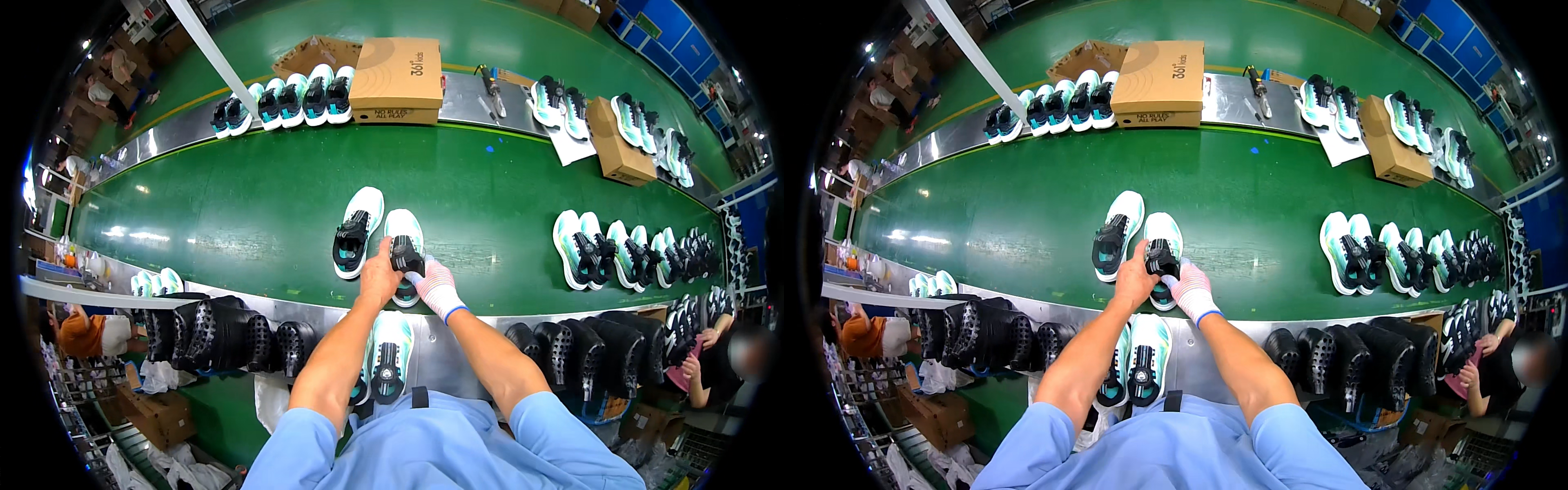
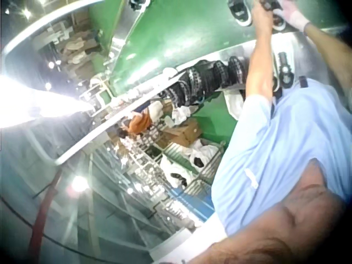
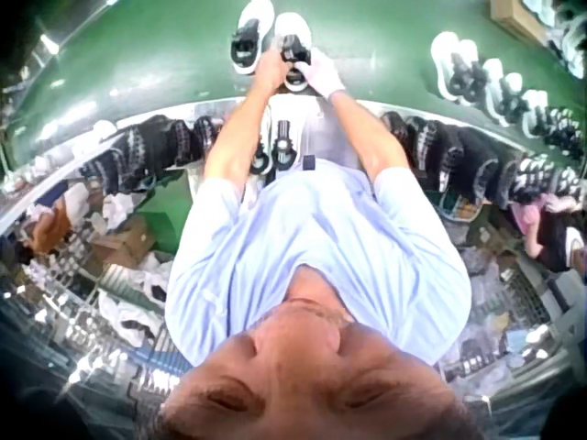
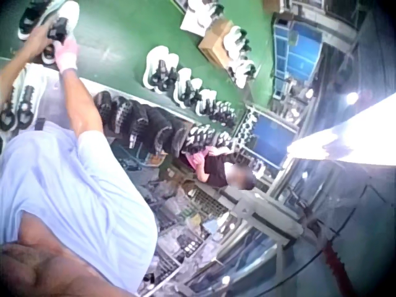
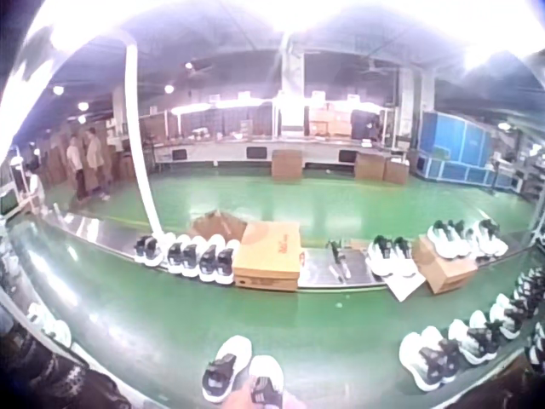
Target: The person picks up pairs of shoes from a conveyor belt, checks the laces and tongue, and then places them on a separate shelf.
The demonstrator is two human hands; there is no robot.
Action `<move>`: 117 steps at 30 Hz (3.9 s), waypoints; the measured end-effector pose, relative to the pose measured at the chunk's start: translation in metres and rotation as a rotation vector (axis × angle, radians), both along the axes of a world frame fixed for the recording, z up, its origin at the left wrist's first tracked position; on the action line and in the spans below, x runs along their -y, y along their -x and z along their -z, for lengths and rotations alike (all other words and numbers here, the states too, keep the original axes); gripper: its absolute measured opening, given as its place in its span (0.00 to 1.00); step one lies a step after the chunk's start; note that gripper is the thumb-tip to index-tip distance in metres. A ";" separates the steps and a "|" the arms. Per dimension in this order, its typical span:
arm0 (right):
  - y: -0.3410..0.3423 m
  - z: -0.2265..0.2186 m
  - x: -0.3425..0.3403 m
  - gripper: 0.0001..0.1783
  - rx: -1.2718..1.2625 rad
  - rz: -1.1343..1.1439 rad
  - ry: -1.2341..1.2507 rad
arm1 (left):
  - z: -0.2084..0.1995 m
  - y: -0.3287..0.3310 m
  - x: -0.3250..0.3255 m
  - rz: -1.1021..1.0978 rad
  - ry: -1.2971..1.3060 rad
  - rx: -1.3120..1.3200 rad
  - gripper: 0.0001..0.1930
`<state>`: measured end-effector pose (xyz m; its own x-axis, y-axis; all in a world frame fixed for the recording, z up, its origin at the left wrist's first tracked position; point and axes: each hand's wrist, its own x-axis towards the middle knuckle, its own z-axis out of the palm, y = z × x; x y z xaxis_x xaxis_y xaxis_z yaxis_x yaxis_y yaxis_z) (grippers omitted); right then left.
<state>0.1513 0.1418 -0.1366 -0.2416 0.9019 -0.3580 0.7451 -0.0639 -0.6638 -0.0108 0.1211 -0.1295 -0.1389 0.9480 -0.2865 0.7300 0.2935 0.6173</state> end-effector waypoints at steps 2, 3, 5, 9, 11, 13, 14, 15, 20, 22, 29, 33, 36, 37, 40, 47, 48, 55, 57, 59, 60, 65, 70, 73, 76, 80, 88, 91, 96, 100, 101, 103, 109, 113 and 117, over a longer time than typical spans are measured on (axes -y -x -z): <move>0.010 -0.005 -0.003 0.29 0.187 -0.043 0.103 | 0.014 -0.002 0.004 -0.098 -0.040 -0.109 0.41; 0.016 0.000 0.002 0.26 0.245 -0.004 0.005 | 0.015 -0.003 0.002 -0.109 -0.065 -0.155 0.31; 0.020 0.007 0.005 0.26 0.246 0.022 0.016 | 0.022 -0.011 0.003 -0.156 -0.010 -0.200 0.28; 0.023 0.003 0.010 0.24 0.245 0.017 -0.029 | 0.010 -0.009 0.010 -0.182 0.061 -0.236 0.22; 0.012 0.002 0.004 0.21 0.262 -0.029 -0.076 | -0.021 0.000 0.013 -0.126 0.015 -0.148 0.22; -0.012 0.004 0.000 0.20 0.275 0.012 -0.180 | -0.063 0.022 0.016 -0.267 -0.109 -0.163 0.30; -0.027 0.001 -0.001 0.20 0.303 0.037 -0.179 | -0.076 0.038 0.019 -0.345 -0.254 -0.214 0.34; -0.043 0.003 -0.002 0.20 0.299 0.087 -0.211 | -0.085 0.054 0.017 -0.369 -0.264 -0.324 0.37; -0.092 0.006 -0.020 0.23 0.341 0.253 -0.193 | -0.023 0.135 -0.015 -0.371 0.119 -0.081 0.40; -0.100 0.017 -0.013 0.26 0.218 0.230 -0.221 | 0.013 0.134 -0.023 -0.276 0.124 -0.129 0.27; -0.078 0.003 -0.008 0.23 0.196 0.200 -0.126 | 0.037 0.063 -0.020 -0.012 0.058 0.113 0.31; -0.066 0.001 -0.007 0.24 0.274 0.072 -0.128 | 0.016 0.015 -0.001 -0.102 0.050 0.116 0.29; -0.069 -0.027 -0.004 0.28 0.413 0.074 -0.022 | -0.014 0.018 0.037 -0.183 -0.202 0.116 0.23; -0.070 -0.045 0.010 0.28 0.404 0.097 -0.100 | -0.041 0.021 0.058 -0.170 -0.427 0.117 0.20; -0.098 -0.084 0.072 0.27 0.246 0.052 -0.291 | -0.148 0.031 0.160 -0.024 -0.187 0.010 0.10; -0.078 -0.072 0.146 0.25 -0.098 0.007 0.010 | -0.120 0.007 0.315 0.402 -0.055 -0.152 0.22; -0.064 -0.083 0.136 0.28 0.010 -0.052 -0.196 | -0.110 0.001 0.319 0.381 -0.040 -0.198 0.25; 0.016 -0.105 0.068 0.43 0.595 -0.345 -0.374 | -0.082 -0.009 0.309 0.287 0.224 -0.307 0.26; 0.031 -0.116 0.060 0.43 0.647 -0.359 -0.302 | -0.073 -0.014 0.303 0.218 0.283 -0.276 0.21; 0.041 -0.111 0.054 0.42 0.688 -0.415 -0.296 | -0.067 -0.017 0.303 0.175 0.255 -0.291 0.16; 0.038 -0.100 0.051 0.41 0.708 -0.445 -0.272 | -0.073 -0.018 0.298 0.166 0.254 -0.255 0.15; 0.039 -0.052 0.024 0.29 0.643 -0.400 -0.170 | -0.093 -0.022 0.304 0.186 0.110 -0.293 0.12; 0.015 -0.057 0.021 0.30 0.503 -0.479 -0.260 | -0.132 -0.034 0.323 0.191 0.063 -0.219 0.16; -0.021 -0.070 0.027 0.32 0.495 -0.509 -0.217 | -0.174 -0.040 0.335 0.128 0.003 -0.138 0.17; -0.038 -0.093 0.046 0.33 0.535 -0.549 -0.186 | -0.205 -0.039 0.339 0.043 -0.027 -0.156 0.18; -0.065 -0.091 0.073 0.31 0.523 -0.522 -0.136 | -0.211 -0.026 0.295 -0.006 -0.100 -0.263 0.18; -0.089 -0.106 0.123 0.30 0.535 -0.504 -0.138 | -0.179 0.033 0.141 0.147 0.026 -0.376 0.22; -0.095 -0.102 0.140 0.27 0.545 -0.562 -0.207 | -0.161 0.071 0.095 0.212 0.115 -0.408 0.24; -0.096 -0.101 0.154 0.25 0.633 -0.613 -0.198 | -0.140 0.146 0.018 0.250 0.264 -0.513 0.26; -0.096 -0.090 0.167 0.23 0.691 -0.574 -0.118 | -0.153 0.204 -0.044 0.263 0.130 -0.533 0.21; -0.096 -0.086 0.173 0.22 0.677 -0.563 -0.121 | -0.158 0.219 -0.062 0.260 0.108 -0.570 0.22; -0.091 -0.090 0.179 0.21 0.658 -0.534 -0.152 | -0.170 0.246 -0.101 0.231 0.027 -0.660 0.21; -0.075 -0.117 0.174 0.21 0.601 -0.459 -0.051 | -0.197 0.285 -0.241 0.176 -0.114 -0.774 0.23; -0.086 -0.085 0.175 0.19 0.567 -0.440 -0.141 | -0.192 0.307 -0.322 0.153 -0.055 -0.757 0.27; -0.076 -0.115 0.161 0.16 0.507 -0.427 -0.003 | -0.168 0.350 -0.370 0.136 -0.038 -0.709 0.32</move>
<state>0.2270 -0.0191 -0.0213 -0.3803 0.7654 -0.5191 0.9248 0.3077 -0.2238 -0.3607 0.4909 0.0387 -0.1591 0.9775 -0.1381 0.9872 0.1593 -0.0101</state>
